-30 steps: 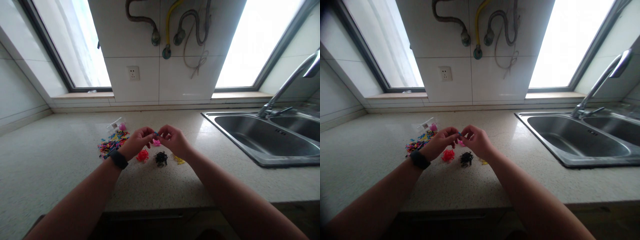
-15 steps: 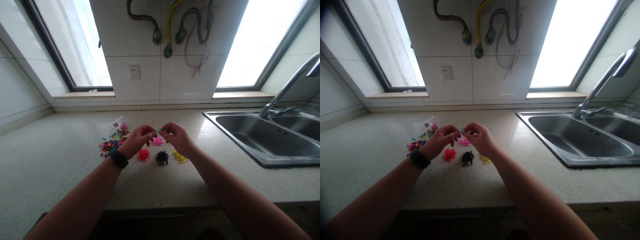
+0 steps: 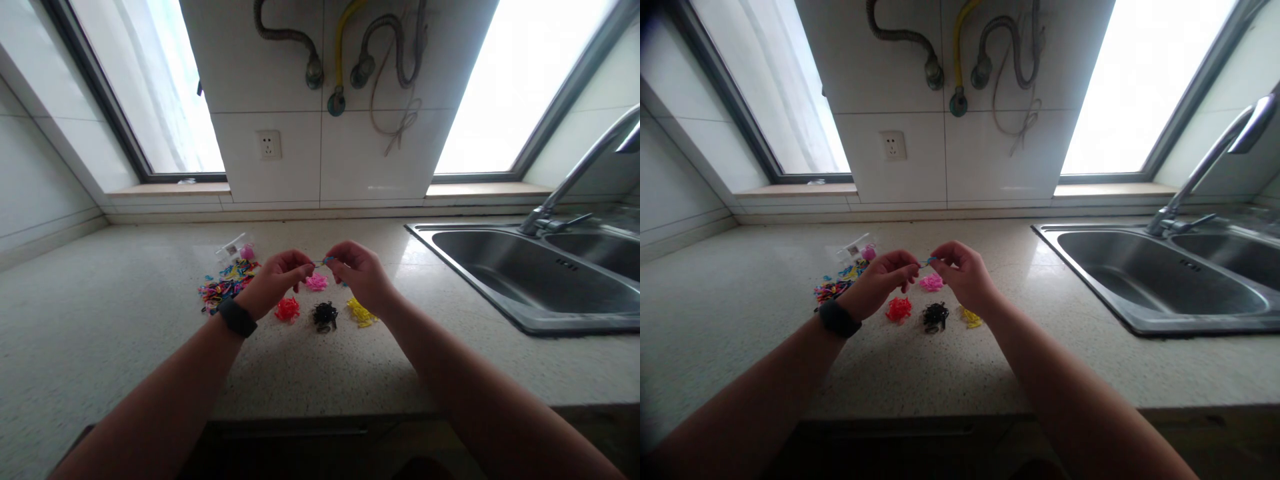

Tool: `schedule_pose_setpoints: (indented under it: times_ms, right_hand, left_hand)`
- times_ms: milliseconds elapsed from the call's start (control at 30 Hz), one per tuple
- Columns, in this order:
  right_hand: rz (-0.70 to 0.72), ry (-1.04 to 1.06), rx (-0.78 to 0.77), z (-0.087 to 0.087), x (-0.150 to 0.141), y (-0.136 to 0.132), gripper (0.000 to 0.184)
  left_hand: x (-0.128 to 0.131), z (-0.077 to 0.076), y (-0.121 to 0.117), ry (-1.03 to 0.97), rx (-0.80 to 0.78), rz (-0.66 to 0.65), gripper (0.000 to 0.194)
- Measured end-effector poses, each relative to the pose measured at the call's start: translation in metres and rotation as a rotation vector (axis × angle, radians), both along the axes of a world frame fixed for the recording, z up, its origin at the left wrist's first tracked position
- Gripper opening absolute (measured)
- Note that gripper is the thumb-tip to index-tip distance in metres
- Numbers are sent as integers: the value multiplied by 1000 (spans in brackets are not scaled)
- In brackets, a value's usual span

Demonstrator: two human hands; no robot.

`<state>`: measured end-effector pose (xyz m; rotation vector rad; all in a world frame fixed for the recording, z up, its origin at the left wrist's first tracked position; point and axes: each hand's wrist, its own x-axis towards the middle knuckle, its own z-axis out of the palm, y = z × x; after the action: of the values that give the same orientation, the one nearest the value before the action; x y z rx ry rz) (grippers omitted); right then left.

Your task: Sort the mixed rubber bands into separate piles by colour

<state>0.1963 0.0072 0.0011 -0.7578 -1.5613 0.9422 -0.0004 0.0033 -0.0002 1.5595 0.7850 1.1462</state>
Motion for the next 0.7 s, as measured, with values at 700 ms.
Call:
schedule_pose_setpoints:
  times_ms: [700]
  right_hand:
    - [28,72,-45,9,7,-5,21]
  left_hand:
    - [-6,-2,-1,-159,-43,-26,23]
